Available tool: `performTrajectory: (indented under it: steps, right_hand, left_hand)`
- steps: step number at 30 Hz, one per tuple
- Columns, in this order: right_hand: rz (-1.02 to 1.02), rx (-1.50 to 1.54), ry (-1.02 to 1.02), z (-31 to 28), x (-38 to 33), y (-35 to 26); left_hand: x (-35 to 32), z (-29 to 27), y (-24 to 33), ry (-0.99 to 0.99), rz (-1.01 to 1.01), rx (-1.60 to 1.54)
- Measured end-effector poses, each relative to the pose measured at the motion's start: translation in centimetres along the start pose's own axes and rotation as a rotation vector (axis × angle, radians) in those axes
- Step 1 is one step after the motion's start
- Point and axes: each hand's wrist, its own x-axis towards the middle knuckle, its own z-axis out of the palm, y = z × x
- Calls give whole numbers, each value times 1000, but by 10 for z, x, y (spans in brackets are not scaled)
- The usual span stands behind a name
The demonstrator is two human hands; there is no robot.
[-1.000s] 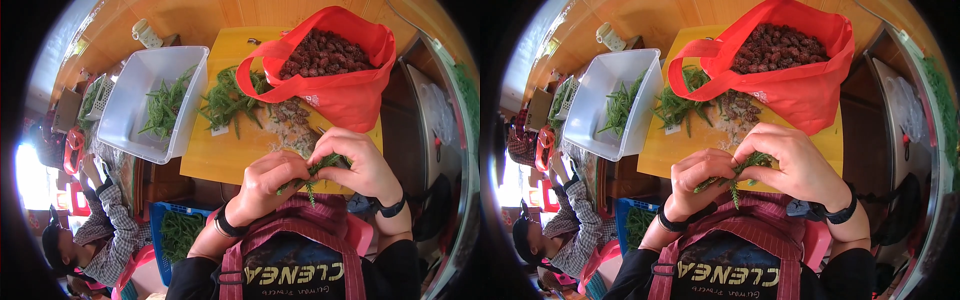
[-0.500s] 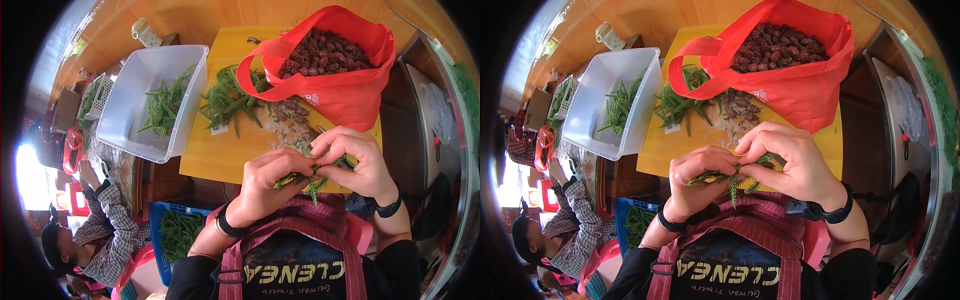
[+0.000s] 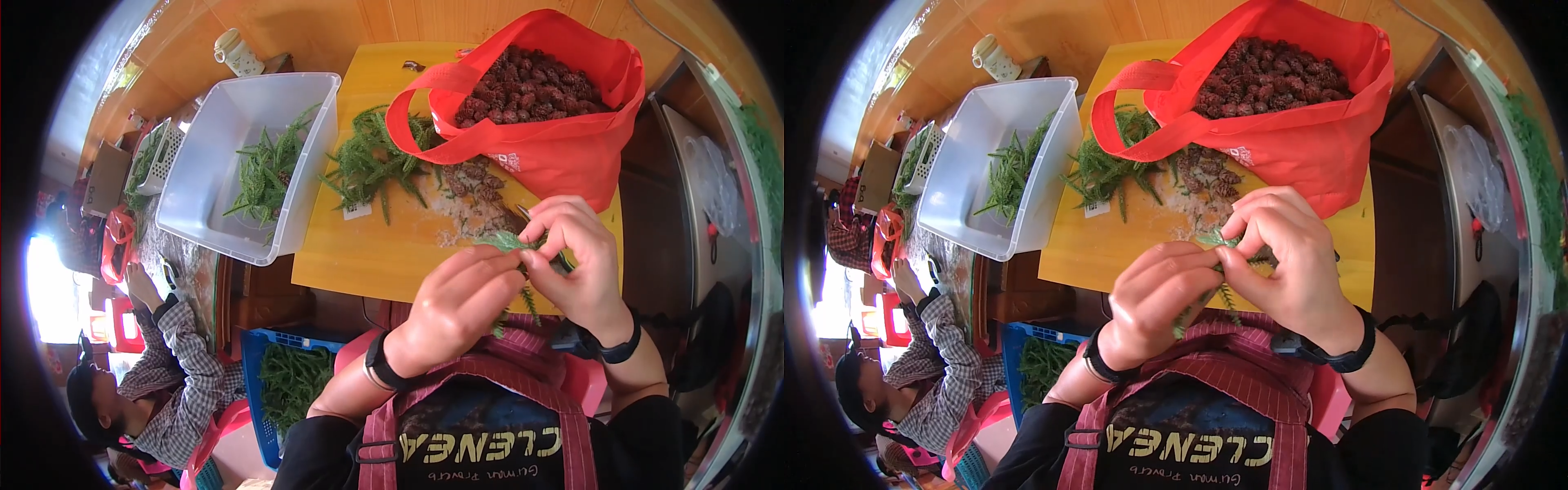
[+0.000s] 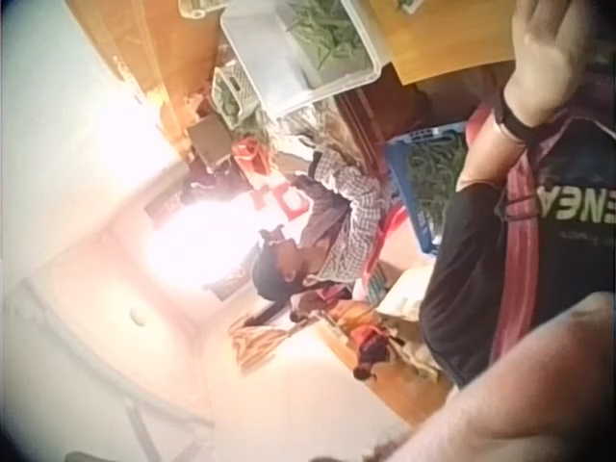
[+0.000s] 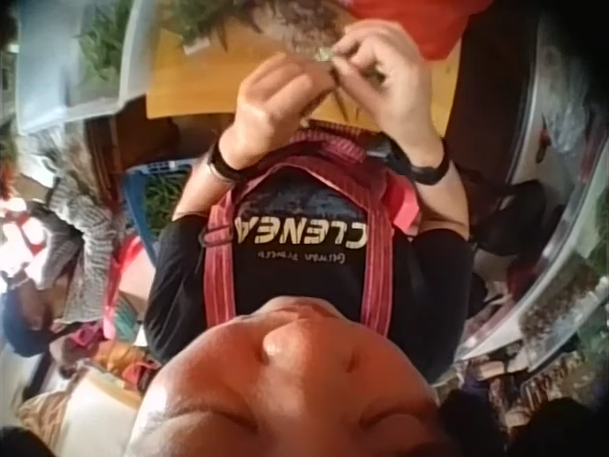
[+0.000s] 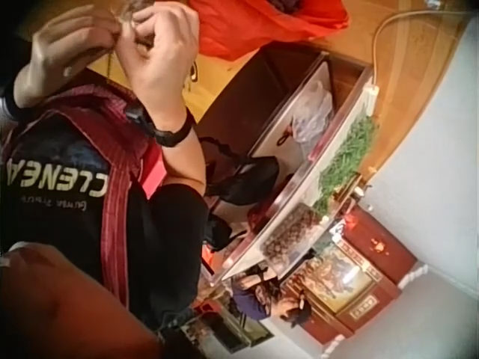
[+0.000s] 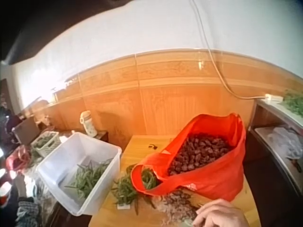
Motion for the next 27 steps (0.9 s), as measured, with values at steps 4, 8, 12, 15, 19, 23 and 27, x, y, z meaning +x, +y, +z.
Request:
performTrajectory:
  steps: [4,8,12,15,19,23,27]
  right_hand:
    - [7,92,-25,-1,0,7]
    - [-24,250,-38,-3,-5,10]
    - [-29,265,-85,-6,-5,11]
    - [-34,197,-103,-7,-5,9]
    - [-53,132,-82,-6,-7,8]
    - [-169,-36,-80,-4,-9,13]
    - [-143,12,-99,2,-16,19]
  left_hand:
    - [1,-3,-3,-2,-64,-56]
    - [0,-6,-8,-16,-229,-259]
    - [0,-8,-8,-39,-270,-310]
    - [-2,-9,-7,-15,-251,-271]
    - [-4,-6,-4,-11,-196,-214]
    - [-9,-2,-11,-26,-245,-208]
    - [-13,-1,-14,-42,-325,-255]
